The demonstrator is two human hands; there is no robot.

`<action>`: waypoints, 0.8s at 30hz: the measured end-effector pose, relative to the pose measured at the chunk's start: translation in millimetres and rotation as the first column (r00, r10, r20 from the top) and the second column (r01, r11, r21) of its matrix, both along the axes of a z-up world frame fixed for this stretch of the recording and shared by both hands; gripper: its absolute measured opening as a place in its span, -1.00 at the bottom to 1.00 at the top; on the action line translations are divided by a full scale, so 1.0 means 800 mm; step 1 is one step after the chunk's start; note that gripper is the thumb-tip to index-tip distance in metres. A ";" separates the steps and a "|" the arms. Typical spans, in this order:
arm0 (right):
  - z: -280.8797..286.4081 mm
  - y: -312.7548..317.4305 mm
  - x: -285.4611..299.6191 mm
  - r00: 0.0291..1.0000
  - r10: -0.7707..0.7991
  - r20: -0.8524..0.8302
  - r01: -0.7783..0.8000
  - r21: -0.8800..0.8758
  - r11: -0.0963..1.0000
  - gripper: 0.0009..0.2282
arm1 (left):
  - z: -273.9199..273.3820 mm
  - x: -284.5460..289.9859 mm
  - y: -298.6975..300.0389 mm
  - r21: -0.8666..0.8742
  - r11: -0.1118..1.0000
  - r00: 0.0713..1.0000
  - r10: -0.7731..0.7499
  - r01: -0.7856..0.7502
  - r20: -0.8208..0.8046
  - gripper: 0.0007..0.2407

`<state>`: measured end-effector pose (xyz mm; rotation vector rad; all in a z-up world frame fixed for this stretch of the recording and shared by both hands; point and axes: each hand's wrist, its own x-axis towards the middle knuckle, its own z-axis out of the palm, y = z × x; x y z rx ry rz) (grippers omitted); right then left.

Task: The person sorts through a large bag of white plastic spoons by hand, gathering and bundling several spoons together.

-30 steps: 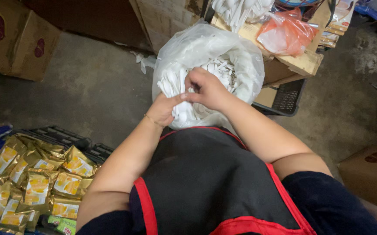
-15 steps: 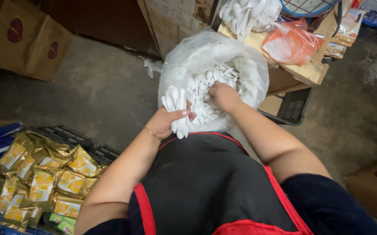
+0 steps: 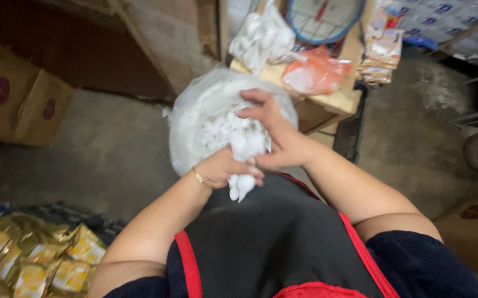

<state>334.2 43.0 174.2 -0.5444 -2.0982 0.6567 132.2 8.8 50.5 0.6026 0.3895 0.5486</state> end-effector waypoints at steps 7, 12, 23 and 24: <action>-0.010 -0.013 0.077 0.979 0.202 0.033 -0.183 -0.300 0.936 -0.92 | 0.001 0.054 0.002 0.206 0.956 0.921 -0.120 0.208 -0.372 -0.57; 0.016 0.030 0.116 0.968 0.238 0.073 -0.229 -0.115 0.967 -0.79 | 0.029 0.126 0.013 0.266 0.959 0.960 -0.015 0.093 -0.281 -0.68; -0.031 0.050 0.199 0.971 0.205 -0.128 -0.225 -0.172 0.959 -0.82 | 0.061 0.186 0.044 0.357 0.925 0.877 0.060 0.130 -0.476 -0.63; -0.028 0.060 0.208 0.948 0.289 -0.137 -0.310 -0.176 0.934 -0.82 | 0.061 0.190 0.048 0.426 0.897 0.871 0.111 0.120 -0.479 -0.62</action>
